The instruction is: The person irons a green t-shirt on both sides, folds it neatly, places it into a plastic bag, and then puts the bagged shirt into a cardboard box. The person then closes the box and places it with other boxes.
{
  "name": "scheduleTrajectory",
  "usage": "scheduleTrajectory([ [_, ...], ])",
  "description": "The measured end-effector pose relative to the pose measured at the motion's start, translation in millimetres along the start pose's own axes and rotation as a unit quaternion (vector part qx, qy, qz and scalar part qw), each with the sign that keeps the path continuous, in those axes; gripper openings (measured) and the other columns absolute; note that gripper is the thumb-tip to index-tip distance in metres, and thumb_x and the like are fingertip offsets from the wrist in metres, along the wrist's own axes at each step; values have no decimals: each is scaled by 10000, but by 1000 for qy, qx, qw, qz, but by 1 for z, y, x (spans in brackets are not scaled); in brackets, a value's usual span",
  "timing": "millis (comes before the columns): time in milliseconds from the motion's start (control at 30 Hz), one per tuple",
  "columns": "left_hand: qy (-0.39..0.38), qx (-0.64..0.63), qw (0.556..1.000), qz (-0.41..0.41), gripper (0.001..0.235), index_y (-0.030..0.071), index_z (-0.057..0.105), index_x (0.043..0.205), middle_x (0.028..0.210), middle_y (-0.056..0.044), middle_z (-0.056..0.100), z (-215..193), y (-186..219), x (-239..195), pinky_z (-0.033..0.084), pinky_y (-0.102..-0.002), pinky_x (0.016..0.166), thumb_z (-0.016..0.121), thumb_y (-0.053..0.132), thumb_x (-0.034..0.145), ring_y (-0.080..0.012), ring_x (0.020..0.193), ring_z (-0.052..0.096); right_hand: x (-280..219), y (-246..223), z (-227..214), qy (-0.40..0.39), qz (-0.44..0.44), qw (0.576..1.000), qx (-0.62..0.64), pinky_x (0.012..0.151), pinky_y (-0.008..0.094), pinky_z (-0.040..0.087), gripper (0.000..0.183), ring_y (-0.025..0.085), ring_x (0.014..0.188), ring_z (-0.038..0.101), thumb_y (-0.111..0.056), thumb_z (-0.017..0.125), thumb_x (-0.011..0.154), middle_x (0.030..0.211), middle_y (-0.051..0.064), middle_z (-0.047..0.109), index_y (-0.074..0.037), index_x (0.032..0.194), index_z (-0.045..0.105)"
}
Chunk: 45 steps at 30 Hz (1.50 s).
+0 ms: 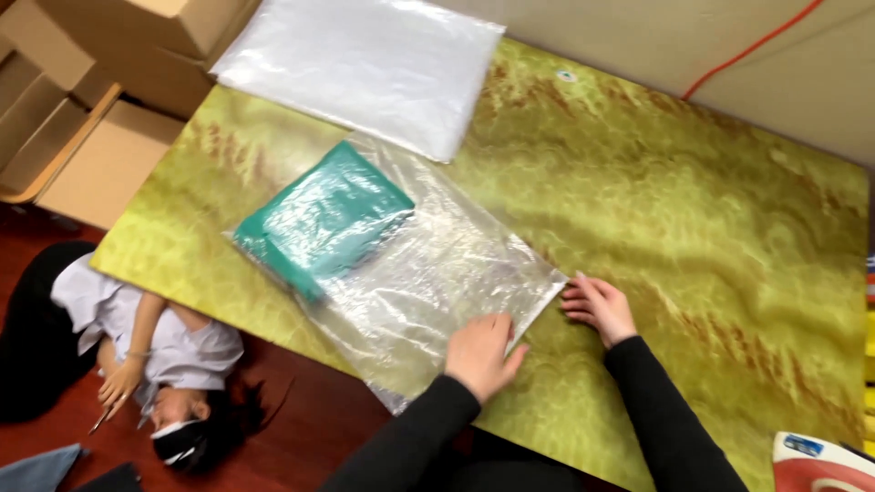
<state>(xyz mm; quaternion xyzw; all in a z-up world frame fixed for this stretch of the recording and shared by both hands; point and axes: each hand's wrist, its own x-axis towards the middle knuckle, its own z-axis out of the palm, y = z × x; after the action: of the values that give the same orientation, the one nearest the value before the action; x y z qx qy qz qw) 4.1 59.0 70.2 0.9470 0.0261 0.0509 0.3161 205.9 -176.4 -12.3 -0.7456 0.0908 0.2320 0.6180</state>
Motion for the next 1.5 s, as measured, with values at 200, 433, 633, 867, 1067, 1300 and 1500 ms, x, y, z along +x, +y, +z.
scheduleTrajectory([
  [200, 15, 142, 988, 55, 557, 136, 536, 1109, 1020, -64, 627, 80, 20, 107, 634, -469, 719, 877, 427, 779, -323, 976, 714, 51, 32, 1, -4, -78, 994, -81, 350, 279, 522, 226, 196, 406, 630, -237, 823, 966, 633, 128, 649, -37, 878, 764],
  [433, 217, 186, 949, 130, 278, 180, 615, 955, 896, -25, 582, 176, -6, 142, 601, -415, 540, 830, 300, 824, -249, 778, 683, 34, 21, 0, -32, -101, 993, -55, 278, 267, 358, 236, 177, 272, 459, -179, 717, 1021, 525, 94, 522, -63, 815, 718],
  [633, 254, 176, 939, 150, 129, 210, 657, 828, 796, 14, 616, 184, -11, 148, 573, -382, 494, 732, 231, 930, -227, 659, 684, 28, 11, 9, 4, -46, 999, 3, 393, 131, 358, 172, -11, 442, 417, -134, 740, 962, 570, -12, 498, -62, 807, 721],
  [867, 120, 58, 987, 91, 183, 149, 687, 824, 839, 7, 649, 77, -25, 56, 592, -359, 609, 738, 317, 880, -248, 813, 720, 30, 14, 10, 25, -43, 999, 7, 429, 114, 373, 139, -29, 495, 436, -110, 752, 926, 586, -25, 502, -70, 801, 707],
  [1067, 77, -50, 995, 27, 225, 134, 650, 824, 808, -11, 612, -19, -58, -77, 516, -365, 590, 765, 271, 960, -245, 765, 670, 36, 22, 3, 7, -45, 999, -1, 454, 130, 322, 210, -16, 514, 423, -177, 764, 960, 610, -26, 513, -119, 779, 674],
  [1300, 185, 2, 983, 20, 272, 141, 611, 780, 886, 27, 684, -86, -55, -181, 481, -311, 536, 783, 192, 984, -166, 697, 612, 32, 15, 1, -21, -55, 998, -23, 441, 153, 252, 281, 11, 501, 377, -217, 751, 1022, 601, -39, 457, -125, 780, 641],
  [1500, 133, -49, 987, -70, 223, 207, 671, 799, 813, 94, 683, -97, -63, -215, 502, -296, 563, 830, 274, 940, -130, 715, 657, 0, 2, -2, -109, -123, 968, -188, 424, 271, 255, 398, 139, 362, 369, -239, 708, 1026, 441, 64, 457, -69, 683, 598],
])
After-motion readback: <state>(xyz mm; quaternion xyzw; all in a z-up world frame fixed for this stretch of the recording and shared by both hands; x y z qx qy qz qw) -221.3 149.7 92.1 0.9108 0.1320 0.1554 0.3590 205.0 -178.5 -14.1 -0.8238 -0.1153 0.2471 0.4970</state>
